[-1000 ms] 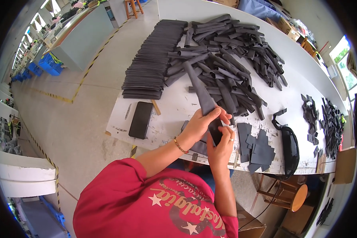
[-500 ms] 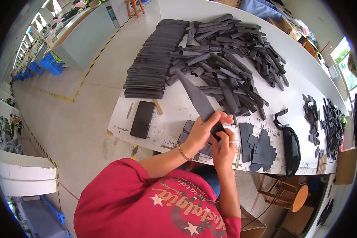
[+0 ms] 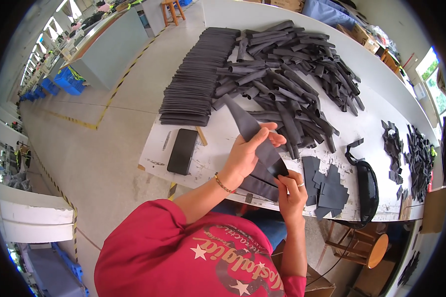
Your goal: Picking up, inspecting, and stacking small rectangular foam strips on a workbench.
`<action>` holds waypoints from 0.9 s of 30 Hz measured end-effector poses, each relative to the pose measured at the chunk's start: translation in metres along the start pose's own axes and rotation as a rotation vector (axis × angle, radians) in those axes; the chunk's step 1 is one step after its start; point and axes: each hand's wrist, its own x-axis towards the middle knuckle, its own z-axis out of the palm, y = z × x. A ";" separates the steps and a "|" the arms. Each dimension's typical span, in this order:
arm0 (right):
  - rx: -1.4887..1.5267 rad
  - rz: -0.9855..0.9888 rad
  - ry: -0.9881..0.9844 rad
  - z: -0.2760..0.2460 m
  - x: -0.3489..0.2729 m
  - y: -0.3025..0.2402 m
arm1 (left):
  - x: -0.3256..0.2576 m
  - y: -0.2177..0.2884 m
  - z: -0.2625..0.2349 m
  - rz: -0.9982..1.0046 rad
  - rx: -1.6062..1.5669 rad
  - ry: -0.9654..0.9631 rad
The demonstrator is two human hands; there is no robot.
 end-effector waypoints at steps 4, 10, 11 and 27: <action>-0.012 -0.048 0.044 0.001 0.007 -0.006 | -0.005 -0.008 0.008 0.009 -0.031 -0.065; 0.021 -0.073 0.036 0.005 0.009 -0.009 | -0.028 -0.025 0.007 -0.054 -0.127 -0.036; 0.019 -0.070 0.036 0.005 0.009 -0.008 | -0.029 -0.027 0.007 -0.057 -0.128 -0.036; 0.156 0.139 -0.013 0.009 0.011 -0.007 | -0.025 -0.035 -0.001 -0.086 -0.117 -0.054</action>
